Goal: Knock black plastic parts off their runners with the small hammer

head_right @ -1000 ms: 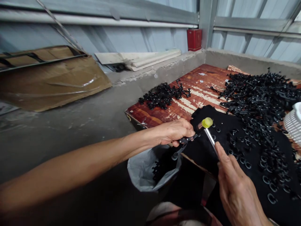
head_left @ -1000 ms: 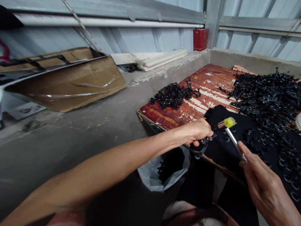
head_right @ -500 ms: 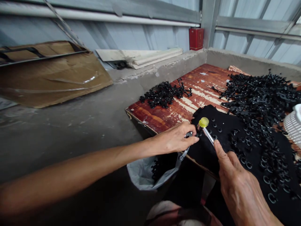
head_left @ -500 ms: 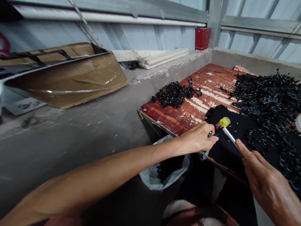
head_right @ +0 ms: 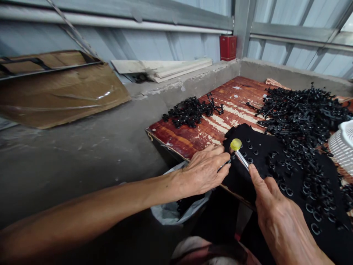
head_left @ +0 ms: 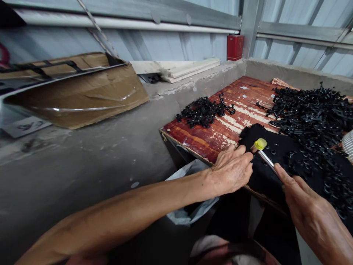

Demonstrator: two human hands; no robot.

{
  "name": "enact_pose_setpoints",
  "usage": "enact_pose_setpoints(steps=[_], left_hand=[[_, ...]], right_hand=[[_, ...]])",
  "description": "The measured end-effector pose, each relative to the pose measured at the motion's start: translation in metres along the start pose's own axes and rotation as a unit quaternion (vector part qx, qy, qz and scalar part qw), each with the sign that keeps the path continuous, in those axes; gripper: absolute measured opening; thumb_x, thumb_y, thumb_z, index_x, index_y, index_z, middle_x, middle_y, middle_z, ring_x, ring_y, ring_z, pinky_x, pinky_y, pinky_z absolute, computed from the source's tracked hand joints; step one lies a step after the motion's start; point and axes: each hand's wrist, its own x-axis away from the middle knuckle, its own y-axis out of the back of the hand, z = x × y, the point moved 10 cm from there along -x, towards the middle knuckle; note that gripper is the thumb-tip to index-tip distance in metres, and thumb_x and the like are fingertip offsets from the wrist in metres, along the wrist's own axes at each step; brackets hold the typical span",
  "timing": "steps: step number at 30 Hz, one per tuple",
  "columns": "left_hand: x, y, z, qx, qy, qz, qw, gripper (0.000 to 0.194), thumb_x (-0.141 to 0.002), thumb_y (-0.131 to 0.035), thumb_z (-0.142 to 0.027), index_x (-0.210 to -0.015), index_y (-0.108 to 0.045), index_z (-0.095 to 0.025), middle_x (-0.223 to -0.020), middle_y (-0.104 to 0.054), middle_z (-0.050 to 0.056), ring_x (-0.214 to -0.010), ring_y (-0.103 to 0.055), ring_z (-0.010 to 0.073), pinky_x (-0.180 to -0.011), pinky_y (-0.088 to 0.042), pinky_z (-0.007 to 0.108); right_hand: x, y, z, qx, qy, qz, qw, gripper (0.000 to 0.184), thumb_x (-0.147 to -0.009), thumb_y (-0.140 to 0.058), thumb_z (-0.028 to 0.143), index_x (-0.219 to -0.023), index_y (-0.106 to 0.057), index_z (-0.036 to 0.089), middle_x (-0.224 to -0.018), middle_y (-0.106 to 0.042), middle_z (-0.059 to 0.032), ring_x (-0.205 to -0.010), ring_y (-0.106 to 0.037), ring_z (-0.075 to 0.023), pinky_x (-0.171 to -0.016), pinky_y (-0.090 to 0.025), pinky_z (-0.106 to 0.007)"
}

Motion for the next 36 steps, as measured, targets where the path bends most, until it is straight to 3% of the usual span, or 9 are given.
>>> enact_pose_setpoints(steps=[12, 16, 20, 22, 24, 27, 29, 33, 36], left_hand=[[0.002, -0.003, -0.008, -0.051, -0.094, 0.046, 0.993, 0.015, -0.087, -0.038, -0.023, -0.088, -0.050, -0.014, -0.096, -0.051, 0.013, -0.089, -0.040, 0.0264, -0.080, -0.035, 0.043], [0.002, -0.005, -0.007, -0.039, -0.109, 0.050, 0.992, 0.016, -0.089, -0.036, -0.023, -0.090, -0.050, -0.013, -0.096, -0.050, 0.013, -0.089, -0.039, 0.0254, -0.081, -0.034, 0.042], [0.004, -0.004, -0.007, -0.017, -0.119, 0.046, 0.992, 0.017, -0.090, -0.035, -0.021, -0.092, -0.050, -0.013, -0.098, -0.050, 0.012, -0.092, -0.040, 0.0244, -0.086, -0.033, 0.041], [0.005, -0.003, -0.007, -0.016, -0.120, 0.044, 0.992, 0.016, -0.090, -0.035, -0.020, -0.092, -0.050, -0.013, -0.099, -0.050, 0.012, -0.095, -0.040, 0.0248, -0.087, -0.033, 0.042], [0.005, -0.002, -0.008, -0.021, -0.118, 0.047, 0.992, 0.017, -0.091, -0.034, -0.020, -0.092, -0.049, -0.013, -0.100, -0.050, 0.012, -0.097, -0.041, 0.0250, -0.088, -0.033, 0.042], [0.004, -0.004, -0.009, -0.028, -0.123, 0.062, 0.990, 0.018, -0.092, -0.032, -0.019, -0.090, -0.049, -0.013, -0.098, -0.050, 0.012, -0.093, -0.041, 0.0238, -0.086, -0.034, 0.040], [0.002, -0.007, -0.010, -0.023, -0.135, 0.077, 0.988, 0.016, -0.091, -0.035, -0.020, -0.085, -0.048, -0.014, -0.095, -0.051, 0.011, -0.090, -0.041, 0.0228, -0.085, -0.034, 0.039], [-0.003, -0.007, -0.007, 0.012, -0.158, 0.080, 0.984, 0.019, -0.092, -0.034, -0.020, -0.077, -0.045, -0.017, -0.085, -0.050, 0.007, -0.081, -0.040, 0.0200, -0.080, -0.034, 0.036], [-0.005, -0.004, -0.007, 0.032, -0.177, 0.068, 0.981, 0.021, -0.092, -0.033, -0.018, -0.074, -0.044, -0.018, -0.081, -0.050, 0.005, -0.077, -0.040, 0.0187, -0.080, -0.033, 0.036]], right_hand=[[-0.003, 0.000, -0.004, -0.006, 0.002, -0.003, 1.000, 0.053, -0.093, -0.031, 0.020, -0.144, -0.044, 0.020, -0.090, -0.063, -0.0122, -0.056, -0.062, -0.0229, -0.044, -0.053, -0.032], [0.001, 0.009, -0.004, -0.020, 0.015, -0.024, 0.999, 0.050, -0.097, -0.037, 0.019, -0.147, -0.037, 0.024, -0.112, -0.061, -0.0125, -0.092, -0.065, -0.0255, -0.064, -0.057, -0.031], [0.007, 0.018, -0.003, -0.055, 0.013, -0.056, 0.997, 0.052, -0.099, -0.040, 0.019, -0.149, -0.031, 0.030, -0.132, -0.052, -0.0085, -0.122, -0.050, -0.0260, -0.078, -0.055, -0.030], [0.009, 0.019, -0.003, -0.058, 0.013, -0.073, 0.996, 0.053, -0.098, -0.041, 0.018, -0.149, -0.032, 0.031, -0.125, -0.057, -0.0087, -0.114, -0.056, -0.0253, -0.076, -0.055, -0.031], [0.009, 0.012, -0.004, -0.034, 0.012, -0.057, 0.998, 0.054, -0.097, -0.038, 0.016, -0.149, -0.033, 0.028, -0.108, -0.062, -0.0102, -0.090, -0.065, -0.0247, -0.064, -0.057, -0.032], [0.007, -0.001, -0.009, 0.003, 0.008, -0.009, 1.000, 0.057, -0.094, -0.030, 0.015, -0.150, -0.033, 0.021, -0.093, -0.063, -0.0122, -0.059, -0.063, -0.0230, -0.045, -0.054, -0.032], [0.004, -0.001, -0.013, -0.014, 0.003, 0.006, 1.000, 0.057, -0.093, -0.030, 0.016, -0.149, -0.036, 0.023, -0.099, -0.065, -0.0126, -0.065, -0.066, -0.0242, -0.049, -0.057, -0.033], [-0.002, 0.004, -0.019, -0.050, -0.017, 0.018, 0.998, 0.051, -0.094, -0.043, 0.026, -0.144, -0.043, 0.035, -0.111, -0.066, -0.0055, -0.100, -0.064, -0.0299, -0.082, -0.057, -0.040], [-0.003, 0.007, -0.017, -0.057, -0.009, 0.012, 0.998, 0.051, -0.095, -0.042, 0.025, -0.146, -0.040, 0.034, -0.114, -0.066, -0.0055, -0.106, -0.062, -0.0283, -0.084, -0.056, -0.039]])
